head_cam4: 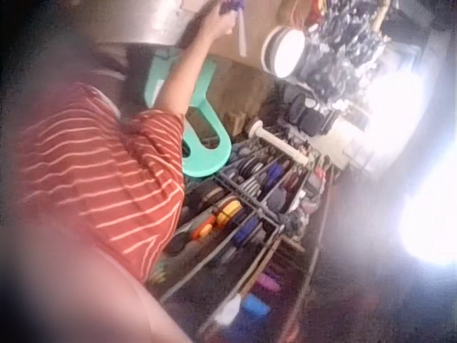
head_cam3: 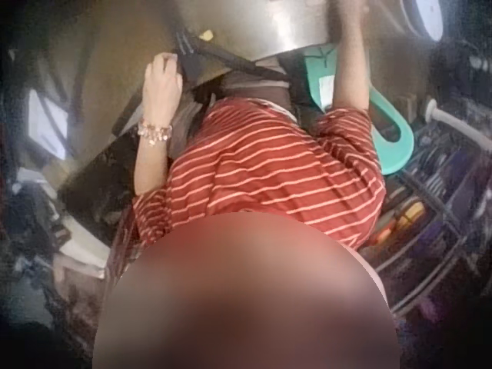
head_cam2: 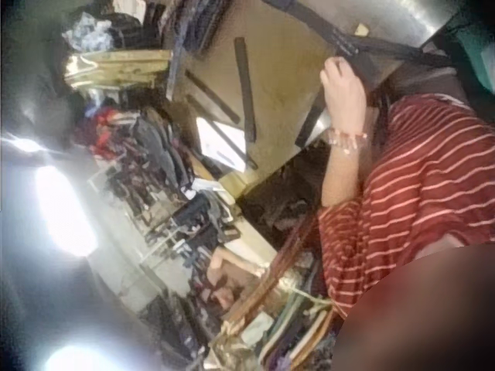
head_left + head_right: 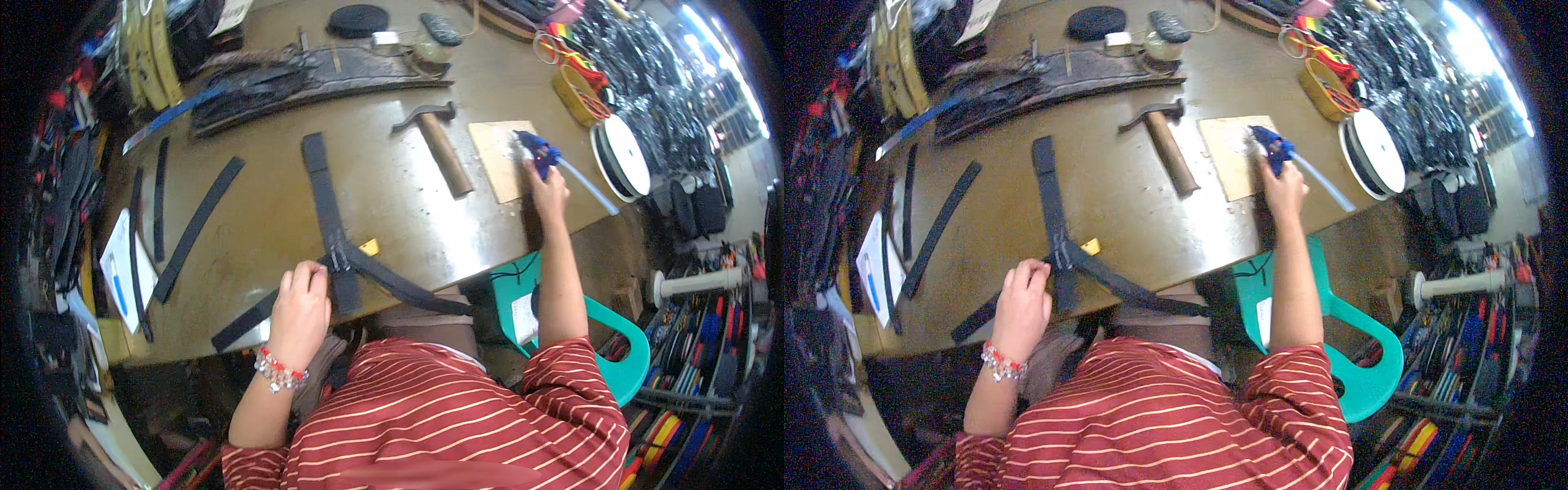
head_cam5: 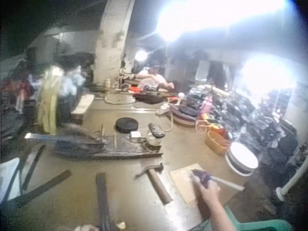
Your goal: The person assembles a strap assembly on a workbench. They use a hot glue gun to attach a yellow cross-shaped piece and several black webbing strips, then add a plastic buckle and press the parts together.
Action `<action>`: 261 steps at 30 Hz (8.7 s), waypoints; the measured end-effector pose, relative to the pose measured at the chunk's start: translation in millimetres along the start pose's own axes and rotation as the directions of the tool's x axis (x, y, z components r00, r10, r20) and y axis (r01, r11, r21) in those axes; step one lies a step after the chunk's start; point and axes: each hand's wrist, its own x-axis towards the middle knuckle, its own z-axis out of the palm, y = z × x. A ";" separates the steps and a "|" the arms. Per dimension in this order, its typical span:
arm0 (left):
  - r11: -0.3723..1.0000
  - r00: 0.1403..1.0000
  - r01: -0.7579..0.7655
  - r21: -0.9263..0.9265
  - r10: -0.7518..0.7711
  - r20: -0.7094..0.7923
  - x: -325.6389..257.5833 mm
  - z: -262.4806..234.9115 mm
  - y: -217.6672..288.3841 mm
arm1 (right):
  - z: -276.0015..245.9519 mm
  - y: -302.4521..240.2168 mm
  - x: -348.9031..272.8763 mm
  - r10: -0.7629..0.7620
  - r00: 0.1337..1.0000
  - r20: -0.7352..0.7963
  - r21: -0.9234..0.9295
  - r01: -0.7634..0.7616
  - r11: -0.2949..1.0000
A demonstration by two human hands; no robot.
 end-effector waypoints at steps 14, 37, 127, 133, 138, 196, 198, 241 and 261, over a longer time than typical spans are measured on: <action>0.967 0.970 -0.236 0.096 0.229 0.084 -3.1 -5.5 -1.1 | 0.8 -189.6 -190.3 -0.785 0.617 0.055 0.625 0.592 0.509; 0.892 0.987 0.129 -0.434 -0.159 -0.035 62.9 18.4 -41.7 | 2.7 -185.3 -186.1 -0.888 0.449 0.100 0.513 0.742 0.433; 0.947 0.856 0.140 -0.289 -0.263 -0.445 -51.1 -10.5 -122.1 | -27.8 -290.0 -203.4 -0.819 0.365 0.444 0.534 0.626 0.568; 0.966 0.891 0.124 -0.226 -0.209 -0.403 -56.1 -12.1 -121.7 | -25.0 -300.1 -196.3 -0.793 0.449 0.412 0.617 0.503 0.605; 0.993 0.927 0.108 -0.053 -0.120 -0.357 -62.2 -11.6 -113.1 | -19.8 -309.2 -192.9 -0.774 0.395 0.495 0.458 0.638 0.619; 0.846 0.788 0.377 -0.377 -0.507 -0.350 202.0 -99.4 -279.1 | 12.6 -230.3 43.1 -0.545 0.577 0.609 0.452 0.312 0.836; 0.909 0.719 0.411 0.067 -0.278 -0.638 186.7 -91.3 -266.2 | 10.2 -224.8 26.0 -0.583 0.654 0.482 0.313 0.492 0.812; 0.956 0.995 -0.066 0.285 0.083 -0.047 41.3 16.0 -59.4 | 35.9 -243.3 -76.1 -0.820 0.345 0.456 0.727 -0.676 0.120; 0.939 0.999 -0.049 0.340 0.049 0.008 41.4 10.7 -50.1 | 53.7 -257.1 -94.2 -0.719 0.585 0.374 0.698 0.332 0.634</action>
